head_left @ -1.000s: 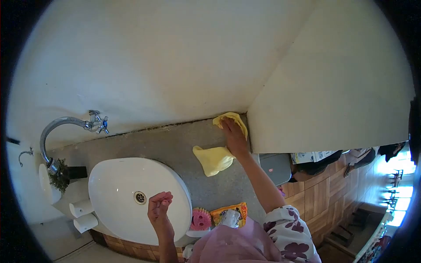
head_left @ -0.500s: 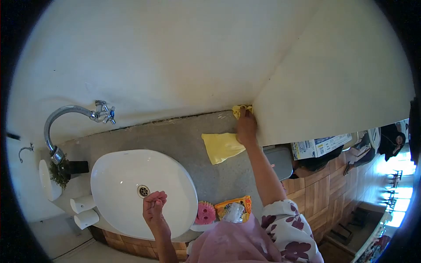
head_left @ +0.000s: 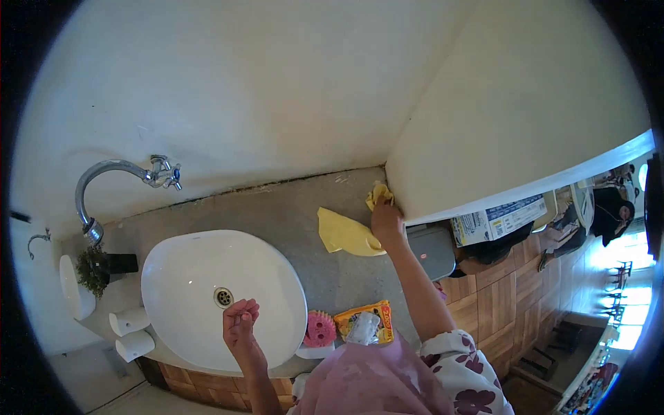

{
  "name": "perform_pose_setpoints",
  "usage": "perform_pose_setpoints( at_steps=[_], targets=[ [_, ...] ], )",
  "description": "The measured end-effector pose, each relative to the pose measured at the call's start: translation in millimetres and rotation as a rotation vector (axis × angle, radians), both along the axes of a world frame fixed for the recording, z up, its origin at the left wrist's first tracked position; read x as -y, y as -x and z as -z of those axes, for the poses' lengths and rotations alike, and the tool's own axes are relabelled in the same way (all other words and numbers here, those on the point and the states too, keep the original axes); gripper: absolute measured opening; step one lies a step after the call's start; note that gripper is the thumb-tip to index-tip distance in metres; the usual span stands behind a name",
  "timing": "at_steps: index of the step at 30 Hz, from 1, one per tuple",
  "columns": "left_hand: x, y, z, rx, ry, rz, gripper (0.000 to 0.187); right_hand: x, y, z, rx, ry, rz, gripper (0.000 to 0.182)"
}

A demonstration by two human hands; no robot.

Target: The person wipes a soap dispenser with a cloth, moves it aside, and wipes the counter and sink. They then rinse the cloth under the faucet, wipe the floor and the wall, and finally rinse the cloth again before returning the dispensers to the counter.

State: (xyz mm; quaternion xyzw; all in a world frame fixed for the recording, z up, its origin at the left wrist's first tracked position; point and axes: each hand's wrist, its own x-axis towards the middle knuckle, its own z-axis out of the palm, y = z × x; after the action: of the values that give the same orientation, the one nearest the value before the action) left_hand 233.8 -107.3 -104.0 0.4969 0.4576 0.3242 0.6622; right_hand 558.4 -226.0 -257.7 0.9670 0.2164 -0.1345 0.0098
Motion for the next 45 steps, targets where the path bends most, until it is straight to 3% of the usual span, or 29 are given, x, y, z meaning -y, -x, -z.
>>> perform_pose_setpoints(
  at_steps=[1, 3, 6, 7, 8, 10, 13, 16, 20, 26, 29, 31, 32, 34, 37, 45],
  targets=[
    [1, -1, -1, 0.003, -0.001, 0.0, 0.024, 2, 2, -2, 0.003, -0.001, 0.0, 0.032],
    [3, -3, -2, 0.024, -0.009, 0.015, 0.025, 4, 4, -5, 0.309, -0.337, -0.068, 0.032],
    [4, -6, -1, 0.008, 0.007, 0.024, 0.025, -21, -17, -8, 0.241, -0.296, -0.035, 0.044],
    [3, -6, -3, 0.005, 0.001, 0.029, 0.025, -31, -27, 2, 0.416, -0.154, -0.06, 0.044],
    [3, -5, -4, 0.005, -0.015, 0.028, 0.025, -34, -38, 10, 0.417, -0.159, -0.056, 0.044],
    [2, -5, -4, 0.005, -0.032, 0.025, 0.025, -41, -49, 6, 0.207, 0.082, -0.16, 0.046],
    [-3, -7, 1, -0.017, -0.017, -0.016, 0.026, -37, -41, 30, 0.347, -0.076, -0.125, 0.049],
    [-6, -12, 0, -0.009, -0.011, -0.012, 0.025, -27, -41, 40, 0.351, 0.074, -0.209, 0.049],
    [-4, -21, -4, 0.008, -0.014, 0.011, 0.024, 0, -15, 45, 0.495, 0.045, -0.266, 0.048],
    [1, -23, 0, 0.005, -0.007, 0.053, 0.023, -17, -24, -19, 0.37, -0.181, -0.176, 0.035],
    [2, -21, 0, -0.015, -0.004, 0.046, 0.023, -29, -51, -17, 0.595, -0.3, -0.327, 0.028],
    [2, -20, -2, -0.012, -0.01, 0.037, 0.023, -33, -66, 2, 0.525, -0.009, -0.377, 0.031],
    [1, -19, -2, 0.0, -0.02, 0.032, 0.023, -35, -65, 10, 0.525, -0.012, -0.377, 0.031],
    [-1, -19, -1, 0.01, -0.027, 0.023, 0.023, -37, -55, 23, 0.583, 0.217, -0.359, 0.033],
    [-2, -13, -1, -0.037, -0.046, 0.023, 0.025, -38, -42, 41, 0.627, 0.083, -0.243, 0.035],
    [3, -3, -14, -0.01, -0.044, 0.033, 0.025, -35, -29, 38, 0.461, 0.125, -0.144, 0.035]
  ],
)
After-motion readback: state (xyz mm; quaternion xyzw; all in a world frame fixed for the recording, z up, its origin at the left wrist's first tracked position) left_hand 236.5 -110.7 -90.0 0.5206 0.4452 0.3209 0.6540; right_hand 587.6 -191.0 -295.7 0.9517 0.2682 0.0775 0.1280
